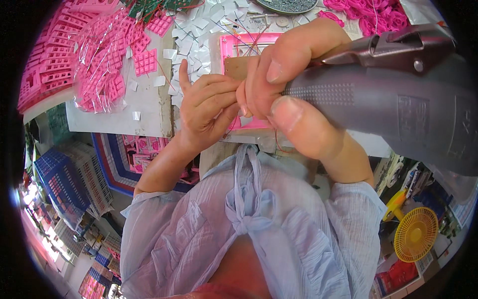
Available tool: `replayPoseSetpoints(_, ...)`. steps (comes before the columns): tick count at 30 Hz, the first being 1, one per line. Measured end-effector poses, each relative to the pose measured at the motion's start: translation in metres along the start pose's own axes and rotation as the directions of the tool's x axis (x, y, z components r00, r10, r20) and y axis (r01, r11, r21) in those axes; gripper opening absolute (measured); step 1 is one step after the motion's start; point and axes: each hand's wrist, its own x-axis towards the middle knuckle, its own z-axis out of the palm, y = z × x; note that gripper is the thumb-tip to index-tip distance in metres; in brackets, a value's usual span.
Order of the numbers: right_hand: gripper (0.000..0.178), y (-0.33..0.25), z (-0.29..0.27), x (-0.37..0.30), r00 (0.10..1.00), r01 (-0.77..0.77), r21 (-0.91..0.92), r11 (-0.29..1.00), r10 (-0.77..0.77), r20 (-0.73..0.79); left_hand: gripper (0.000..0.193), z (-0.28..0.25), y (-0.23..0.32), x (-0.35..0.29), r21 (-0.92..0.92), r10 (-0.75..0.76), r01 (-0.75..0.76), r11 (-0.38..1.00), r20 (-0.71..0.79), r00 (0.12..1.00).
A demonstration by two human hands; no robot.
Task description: Assembling an electronic piggy bank by gluing circuit boards and wires into a pink plastic casing.
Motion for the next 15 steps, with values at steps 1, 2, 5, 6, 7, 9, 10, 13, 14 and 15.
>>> replayPoseSetpoints(1,0.027,-0.001,0.001,-0.001,1.0,-0.004,-0.001,1.0,0.004,-0.007,0.017,0.001,0.0,0.0,-0.018,0.005,-0.005,1.0,-0.015,1.0)
replayPoseSetpoints(2,0.027,-0.001,0.002,-0.001,1.0,-0.005,0.0,1.0,0.005,-0.009,0.018,0.001,0.0,0.0,-0.033,0.004,-0.005,0.999,-0.014,1.0)
replayPoseSetpoints(5,0.027,-0.003,0.001,-0.002,1.0,0.012,-0.01,1.0,-0.012,-0.008,0.02,0.003,0.002,0.002,-0.051,0.01,-0.011,0.999,-0.021,1.0)
replayPoseSetpoints(6,0.027,-0.005,0.001,-0.002,1.0,0.019,-0.005,1.0,-0.019,0.001,0.02,0.003,0.003,0.004,-0.04,0.017,-0.018,0.999,-0.029,0.999)
replayPoseSetpoints(7,0.027,-0.008,0.0,-0.001,1.0,0.027,-0.001,1.0,-0.027,0.01,0.02,0.003,0.003,0.005,-0.03,0.024,-0.025,0.999,-0.036,0.999)
replayPoseSetpoints(9,0.026,-0.012,-0.002,0.001,0.998,0.042,0.02,0.999,-0.043,0.042,0.02,0.004,0.003,0.006,-0.027,0.028,-0.03,0.999,-0.038,0.999)
replayPoseSetpoints(10,0.026,-0.013,-0.003,0.002,0.997,0.051,0.027,0.998,-0.053,0.059,0.02,0.004,0.003,0.006,-0.027,0.031,-0.032,0.999,-0.039,0.999)
replayPoseSetpoints(13,0.026,-0.013,-0.001,0.001,0.996,0.07,0.003,0.998,-0.07,0.062,0.02,0.005,0.005,0.006,-0.035,0.036,-0.038,0.999,-0.063,0.997)
replayPoseSetpoints(14,0.026,-0.012,0.003,-0.001,0.998,0.064,-0.016,0.998,-0.063,0.027,0.02,0.007,0.005,0.005,-0.024,0.046,-0.048,0.999,-0.076,0.996)
replayPoseSetpoints(15,0.026,-0.011,0.004,-0.002,0.998,0.056,-0.016,0.998,-0.056,0.01,0.02,0.008,0.005,0.004,-0.012,0.057,-0.058,0.998,-0.089,0.994)
